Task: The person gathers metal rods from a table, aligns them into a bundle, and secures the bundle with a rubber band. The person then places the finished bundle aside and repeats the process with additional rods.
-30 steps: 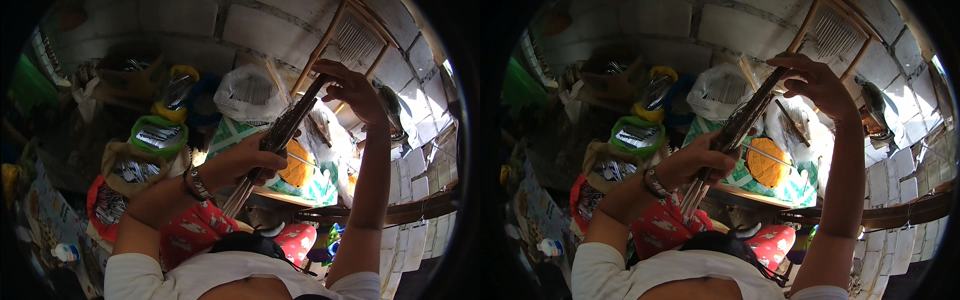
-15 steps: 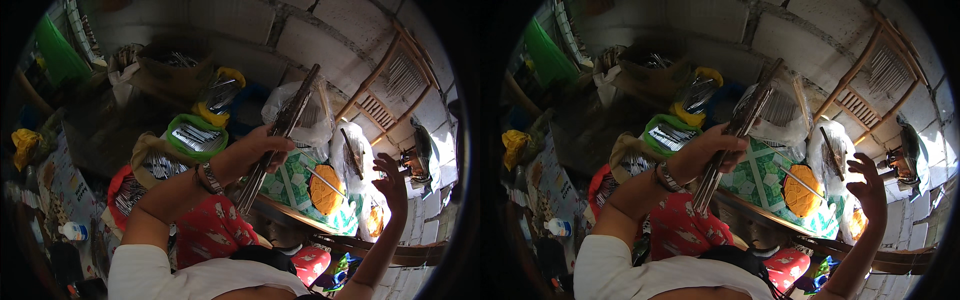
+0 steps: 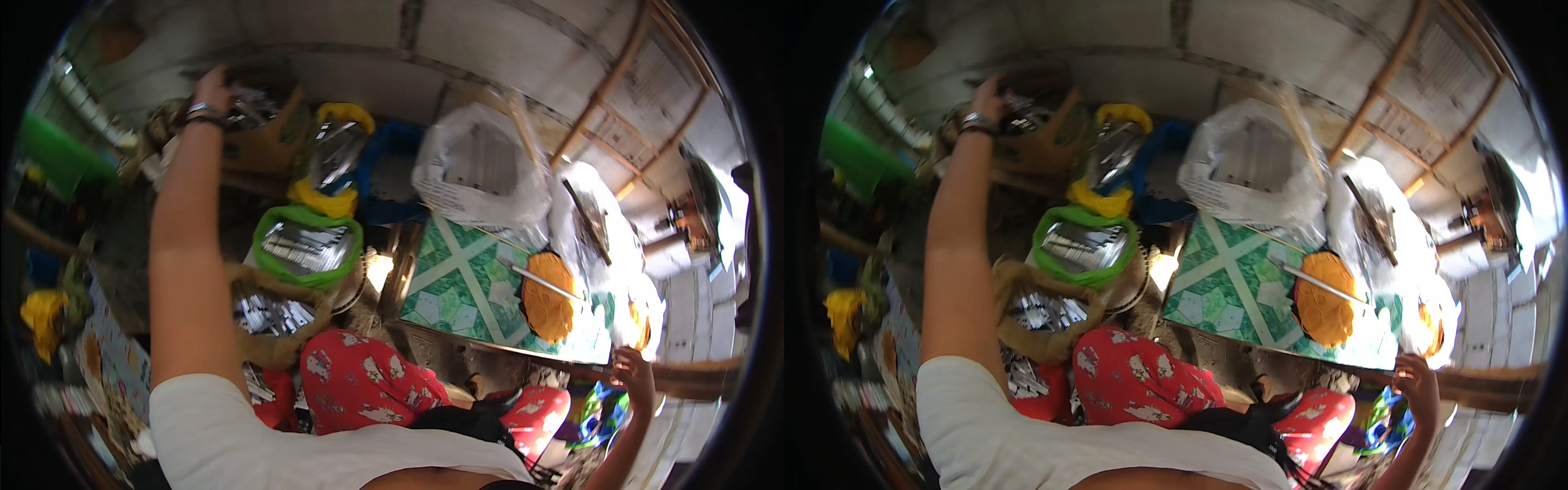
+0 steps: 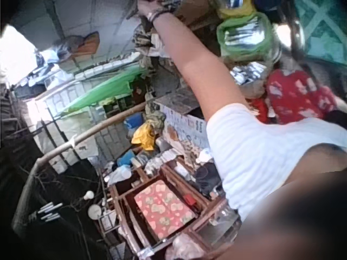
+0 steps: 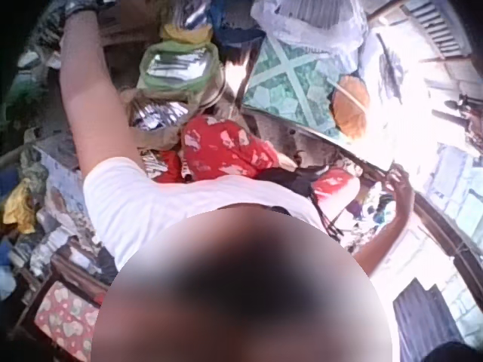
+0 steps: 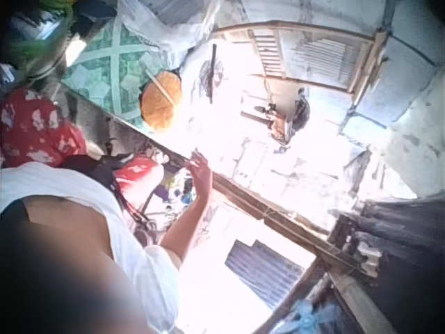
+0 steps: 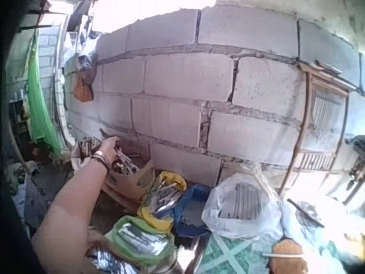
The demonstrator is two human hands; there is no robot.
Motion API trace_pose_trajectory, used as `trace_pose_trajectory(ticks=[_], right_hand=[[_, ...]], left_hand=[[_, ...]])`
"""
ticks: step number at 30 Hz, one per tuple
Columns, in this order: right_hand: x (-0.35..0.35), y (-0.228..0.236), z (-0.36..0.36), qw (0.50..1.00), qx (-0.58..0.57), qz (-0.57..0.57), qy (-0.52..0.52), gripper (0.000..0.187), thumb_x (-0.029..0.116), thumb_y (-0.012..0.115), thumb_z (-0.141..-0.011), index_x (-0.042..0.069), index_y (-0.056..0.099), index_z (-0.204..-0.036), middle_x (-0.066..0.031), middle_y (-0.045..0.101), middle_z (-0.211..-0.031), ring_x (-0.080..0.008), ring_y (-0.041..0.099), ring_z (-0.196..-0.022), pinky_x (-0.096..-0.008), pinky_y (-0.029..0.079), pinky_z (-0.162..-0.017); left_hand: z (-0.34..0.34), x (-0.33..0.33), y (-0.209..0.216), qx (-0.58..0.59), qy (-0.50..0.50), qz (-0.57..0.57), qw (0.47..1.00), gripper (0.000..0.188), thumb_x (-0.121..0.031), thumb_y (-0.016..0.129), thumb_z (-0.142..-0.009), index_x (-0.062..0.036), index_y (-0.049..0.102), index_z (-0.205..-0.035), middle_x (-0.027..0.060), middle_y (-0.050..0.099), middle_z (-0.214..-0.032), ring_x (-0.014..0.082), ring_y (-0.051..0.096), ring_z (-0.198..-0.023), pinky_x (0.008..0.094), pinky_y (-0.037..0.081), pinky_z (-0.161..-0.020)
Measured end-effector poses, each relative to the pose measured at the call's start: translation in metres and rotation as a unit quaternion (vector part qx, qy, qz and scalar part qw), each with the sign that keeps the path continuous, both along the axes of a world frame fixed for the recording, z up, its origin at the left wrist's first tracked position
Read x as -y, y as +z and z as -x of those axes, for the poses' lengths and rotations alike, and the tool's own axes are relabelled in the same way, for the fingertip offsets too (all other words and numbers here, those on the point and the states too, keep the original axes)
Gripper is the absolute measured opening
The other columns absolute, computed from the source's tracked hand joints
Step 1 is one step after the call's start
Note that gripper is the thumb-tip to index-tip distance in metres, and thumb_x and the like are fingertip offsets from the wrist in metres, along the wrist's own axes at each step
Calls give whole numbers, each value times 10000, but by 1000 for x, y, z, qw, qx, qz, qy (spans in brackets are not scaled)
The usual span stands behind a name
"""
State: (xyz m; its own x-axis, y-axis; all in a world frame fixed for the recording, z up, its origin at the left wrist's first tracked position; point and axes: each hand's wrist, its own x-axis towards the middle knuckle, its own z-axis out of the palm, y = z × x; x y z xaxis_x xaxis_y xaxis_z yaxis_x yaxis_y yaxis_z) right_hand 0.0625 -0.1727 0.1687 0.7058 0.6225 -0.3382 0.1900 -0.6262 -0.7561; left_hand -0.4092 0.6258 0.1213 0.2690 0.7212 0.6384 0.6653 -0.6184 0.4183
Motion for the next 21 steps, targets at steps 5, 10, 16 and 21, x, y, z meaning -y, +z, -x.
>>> trace_pose_trajectory(ticks=[5, 10, 16, 21], right_hand=[[27, -19, 11, 998, 16, 59, -21, 377, 44, 713, -768, 1, 660, -1139, -86, 563, -1218, -185, 627, -960, -280, 556, -707], [17, -25, 14, 995, 31, 86, -29, 328, 49, 700, -780, -6, 678, -1102, -108, 593, -1149, -176, 641, -933, -324, 546, -814], [-58, -48, -42, 971, 228, 74, -15, 208, 94, 700, -817, 12, 707, -1009, -129, 676, -1015, -234, 662, -948, -349, 513, -843], [-138, -81, -96, 904, 423, 39, -35, 217, 102, 671, -835, 25, 695, -1037, -169, 682, -1017, -327, 621, -1005, -394, 483, -913]], left_hand=[[49, -106, -59, -78, 77, 101, 989, 422, 28, 490, -864, 17, 546, -1282, 203, 615, -1248, 278, 576, -1160, 374, 438, -1008], [47, -127, -100, -249, 163, 93, 950, 340, -127, 488, -935, 54, 569, -1210, 193, 625, -1191, 283, 585, -1098, 377, 447, -987], [1, -92, -85, -178, 163, 207, 948, 400, -166, 525, -905, 30, 549, -1253, 208, 590, -1240, 327, 547, -1146, 397, 434, -1001], [-25, -66, -70, -144, 163, 224, 950, 458, -197, 555, -881, 9, 532, -1289, 221, 561, -1281, 363, 515, -1185, 414, 423, -1014]])
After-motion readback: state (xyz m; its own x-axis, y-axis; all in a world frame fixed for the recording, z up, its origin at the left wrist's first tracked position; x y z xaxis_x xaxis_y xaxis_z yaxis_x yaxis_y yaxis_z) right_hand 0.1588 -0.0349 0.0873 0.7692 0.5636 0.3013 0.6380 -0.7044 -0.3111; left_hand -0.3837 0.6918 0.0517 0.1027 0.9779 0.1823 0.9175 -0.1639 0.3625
